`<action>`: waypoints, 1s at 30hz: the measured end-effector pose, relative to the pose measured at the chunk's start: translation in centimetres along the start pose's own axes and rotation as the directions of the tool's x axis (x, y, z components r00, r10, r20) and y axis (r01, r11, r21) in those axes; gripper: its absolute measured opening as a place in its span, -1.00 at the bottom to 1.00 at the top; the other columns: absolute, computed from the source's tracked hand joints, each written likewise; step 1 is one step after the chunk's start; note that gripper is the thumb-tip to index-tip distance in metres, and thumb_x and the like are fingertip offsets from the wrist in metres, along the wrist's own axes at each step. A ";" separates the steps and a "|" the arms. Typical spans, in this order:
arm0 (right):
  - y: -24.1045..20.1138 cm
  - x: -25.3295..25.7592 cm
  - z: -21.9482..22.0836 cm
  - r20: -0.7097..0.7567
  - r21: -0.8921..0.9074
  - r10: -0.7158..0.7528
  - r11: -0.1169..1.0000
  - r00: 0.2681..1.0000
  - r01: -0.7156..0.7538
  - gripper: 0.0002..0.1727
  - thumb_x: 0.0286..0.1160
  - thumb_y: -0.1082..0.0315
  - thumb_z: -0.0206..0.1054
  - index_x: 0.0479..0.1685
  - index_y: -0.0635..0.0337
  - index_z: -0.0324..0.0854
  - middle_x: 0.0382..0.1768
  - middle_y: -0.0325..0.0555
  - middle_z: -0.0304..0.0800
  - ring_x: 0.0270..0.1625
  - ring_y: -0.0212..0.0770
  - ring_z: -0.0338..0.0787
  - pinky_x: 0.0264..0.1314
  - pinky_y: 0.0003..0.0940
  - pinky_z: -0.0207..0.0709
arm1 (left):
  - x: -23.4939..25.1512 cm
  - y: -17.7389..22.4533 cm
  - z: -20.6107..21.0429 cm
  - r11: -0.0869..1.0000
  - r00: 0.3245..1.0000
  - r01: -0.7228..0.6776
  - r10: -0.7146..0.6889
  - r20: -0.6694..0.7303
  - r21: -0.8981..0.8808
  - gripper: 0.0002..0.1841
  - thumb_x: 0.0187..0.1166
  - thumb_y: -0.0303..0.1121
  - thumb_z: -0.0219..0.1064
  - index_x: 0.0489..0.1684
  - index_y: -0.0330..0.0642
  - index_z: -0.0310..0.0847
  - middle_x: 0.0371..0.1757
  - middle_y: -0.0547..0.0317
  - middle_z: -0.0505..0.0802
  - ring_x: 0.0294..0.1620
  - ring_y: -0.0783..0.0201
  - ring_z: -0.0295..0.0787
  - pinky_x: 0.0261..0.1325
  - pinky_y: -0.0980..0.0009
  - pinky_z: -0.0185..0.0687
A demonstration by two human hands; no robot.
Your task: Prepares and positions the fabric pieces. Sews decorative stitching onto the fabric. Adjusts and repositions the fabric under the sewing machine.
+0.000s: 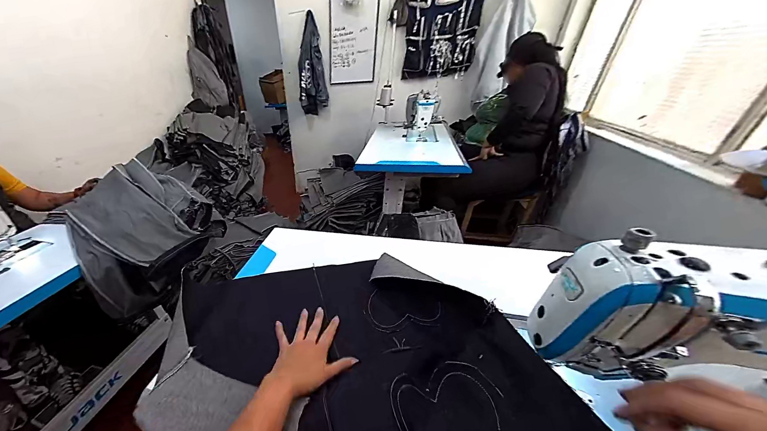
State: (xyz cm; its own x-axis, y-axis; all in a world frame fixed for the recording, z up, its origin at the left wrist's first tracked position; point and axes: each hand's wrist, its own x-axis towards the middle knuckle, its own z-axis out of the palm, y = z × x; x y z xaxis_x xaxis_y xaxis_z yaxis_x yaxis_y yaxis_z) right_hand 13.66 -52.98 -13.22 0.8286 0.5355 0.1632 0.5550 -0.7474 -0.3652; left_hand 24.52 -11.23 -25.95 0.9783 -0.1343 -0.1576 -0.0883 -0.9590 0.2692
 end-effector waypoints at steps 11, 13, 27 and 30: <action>4.2 10.0 18.3 0.019 -0.135 -0.015 0.991 1.000 0.018 -0.23 0.74 -0.40 -0.35 0.83 -0.36 0.24 0.87 -0.12 0.14 0.90 0.03 0.06 0.82 0.47 -0.34 | -16.1 4.3 6.7 0.974 0.955 -0.217 0.227 -0.190 0.069 -0.01 0.59 0.47 -0.09 0.83 -0.18 0.21 0.83 -0.03 0.35 0.84 -0.26 0.14 0.61 -0.64 -0.20; 4.4 7.0 18.6 -0.088 -0.140 -0.013 0.990 0.996 0.001 -0.22 0.74 -0.39 -0.33 0.81 -0.29 0.31 0.83 -0.05 0.22 0.86 0.11 0.18 0.77 0.53 -0.21 | -15.1 3.5 6.2 0.968 0.948 -0.243 0.250 -0.195 0.063 -0.07 0.64 0.44 -0.20 0.82 -0.11 0.23 0.82 0.05 0.38 0.84 -0.15 0.19 0.63 -0.54 -0.05; 19.1 4.0 5.6 0.173 -0.275 0.408 0.894 0.897 -0.353 -0.46 0.88 0.08 0.01 0.23 0.42 0.70 0.16 0.36 0.79 0.35 0.34 0.70 0.44 0.32 0.37 | 2.5 18.7 5.8 0.953 0.952 -0.290 0.278 0.131 0.091 0.05 0.48 0.62 -0.26 0.97 0.21 -0.24 0.98 0.21 -0.18 0.95 -0.14 -0.65 0.60 -0.64 -0.84; 14.9 3.6 6.5 0.019 -0.230 0.191 0.956 0.981 -0.182 -0.61 0.72 0.16 0.26 -0.05 0.36 0.80 -0.07 0.29 0.86 0.14 0.30 0.83 0.24 0.28 0.61 | 3.4 19.0 5.5 0.956 0.953 -0.279 0.264 0.147 0.093 0.05 0.47 0.62 -0.23 0.97 0.24 -0.29 0.98 0.24 -0.22 0.94 -0.13 -0.68 0.58 -0.65 -0.85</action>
State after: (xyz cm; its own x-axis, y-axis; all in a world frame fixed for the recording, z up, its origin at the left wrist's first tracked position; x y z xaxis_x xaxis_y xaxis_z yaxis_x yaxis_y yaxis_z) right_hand 24.46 -59.65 -24.07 0.9179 0.3901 0.0731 0.3969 -0.9024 -0.1679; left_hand 25.13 -31.29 -26.58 0.8819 -0.4175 -0.2188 -0.3744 -0.9025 0.2129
